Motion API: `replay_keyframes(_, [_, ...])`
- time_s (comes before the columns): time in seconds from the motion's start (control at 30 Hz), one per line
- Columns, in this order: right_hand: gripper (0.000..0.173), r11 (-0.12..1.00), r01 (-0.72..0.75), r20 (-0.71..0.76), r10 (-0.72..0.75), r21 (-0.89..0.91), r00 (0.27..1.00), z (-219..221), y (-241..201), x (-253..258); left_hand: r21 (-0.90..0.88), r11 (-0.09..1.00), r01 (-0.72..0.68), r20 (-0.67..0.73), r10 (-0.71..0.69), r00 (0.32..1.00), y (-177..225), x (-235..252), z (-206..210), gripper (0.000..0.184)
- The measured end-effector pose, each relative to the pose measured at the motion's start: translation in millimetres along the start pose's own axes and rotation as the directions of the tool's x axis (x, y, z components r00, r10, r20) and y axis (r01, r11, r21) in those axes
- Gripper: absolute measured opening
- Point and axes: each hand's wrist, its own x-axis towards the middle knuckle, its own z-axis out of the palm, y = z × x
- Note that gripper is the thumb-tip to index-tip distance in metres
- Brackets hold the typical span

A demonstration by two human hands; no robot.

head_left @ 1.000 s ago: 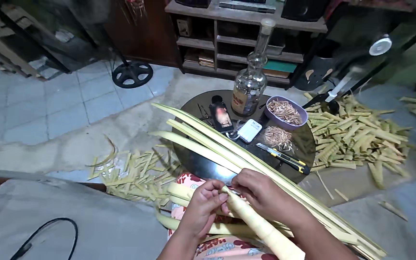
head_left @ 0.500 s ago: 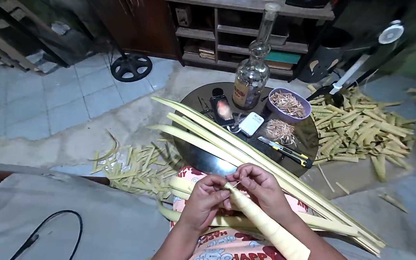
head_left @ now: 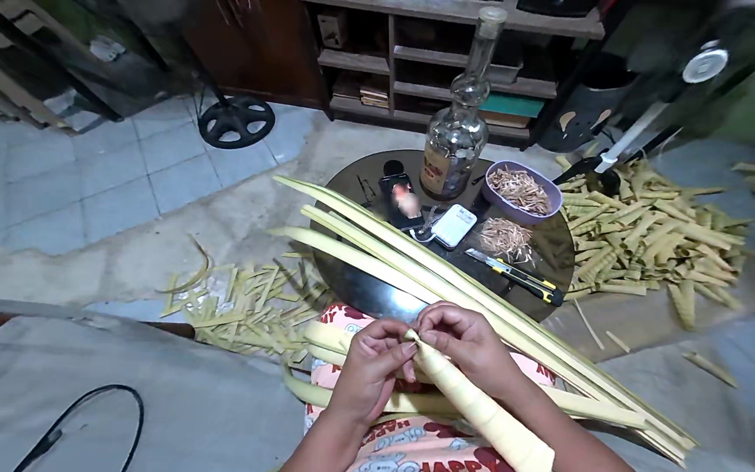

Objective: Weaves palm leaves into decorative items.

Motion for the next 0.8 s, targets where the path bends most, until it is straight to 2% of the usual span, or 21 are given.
replay_keyframes(0.07, [0.025, 0.994, -0.108, -0.076, 0.109, 0.013, 0.991, -9, 0, 6, 0.054, 0.998, 0.043, -0.058, -0.040, 0.998, 2, 4, -2, 0.017])
replay_keyframes(0.1, [0.035, 0.989, -0.147, -0.148, 0.141, -0.031, 0.979, -22, -1, 8, 0.067, 0.996, 0.057, -0.076, -0.052, 0.996, 3, 7, -7, 0.018])
replay_keyframes(0.17, [0.048, 0.922, -0.217, -0.359, 0.093, -0.322, 0.929, -71, 4, 6, 0.081, 0.996, 0.047, -0.078, -0.041, 0.996, 10, 11, -26, 0.018])
replay_keyframes(0.2, [0.048, 0.814, -0.294, -0.441, 0.052, -0.502, 0.896, -100, 5, -1, 0.089, 0.996, 0.032, -0.078, -0.025, 0.997, 13, 13, -38, 0.017])
replay_keyframes(0.27, [0.045, 0.495, -0.471, -0.523, 0.039, -0.730, 0.851, -142, 6, -17, 0.130, 0.992, -0.003, -0.082, 0.014, 0.997, 18, 13, -63, 0.016])
replay_keyframes(0.3, [0.046, 0.363, -0.517, -0.536, 0.056, -0.775, 0.842, -156, 9, -24, 0.156, 0.988, -0.016, -0.087, 0.030, 0.996, 18, 14, -72, 0.015])
replay_keyframes(0.37, [0.049, 0.216, -0.550, -0.541, 0.103, -0.807, 0.834, -172, 20, -35, 0.219, 0.975, -0.031, -0.103, 0.054, 0.993, 19, 16, -77, 0.013])
replay_keyframes(0.5, [0.050, 0.208, -0.558, -0.542, 0.133, -0.803, 0.830, -178, 24, -47, 0.276, 0.960, -0.041, -0.161, 0.088, 0.983, 24, 19, -64, 0.013])
replay_keyframes(0.6, [0.056, 0.307, -0.530, -0.571, -0.057, -0.790, 0.819, -152, 8, -57, 0.255, 0.967, -0.014, -0.212, 0.070, 0.975, 28, 19, -58, 0.011])
replay_keyframes(0.67, [0.062, 0.446, -0.390, -0.514, -0.198, -0.806, 0.835, -115, -2, -62, 0.211, 0.977, 0.027, -0.256, 0.029, 0.966, 25, 20, -53, 0.008])
replay_keyframes(0.7, [0.063, 0.499, -0.294, -0.447, -0.220, -0.815, 0.867, -92, -3, -63, 0.171, 0.984, 0.057, -0.278, -0.007, 0.961, 22, 21, -48, 0.008])
replay_keyframes(0.73, [0.062, 0.518, -0.207, -0.360, -0.214, -0.830, 0.908, -70, -1, -61, 0.123, 0.989, 0.081, -0.290, -0.042, 0.956, 18, 22, -44, 0.009])
replay_keyframes(0.8, [0.055, 0.459, -0.048, -0.163, -0.216, -0.887, 0.963, -37, 12, -52, 0.025, 0.994, 0.108, -0.282, -0.097, 0.954, 13, 26, -33, 0.016])
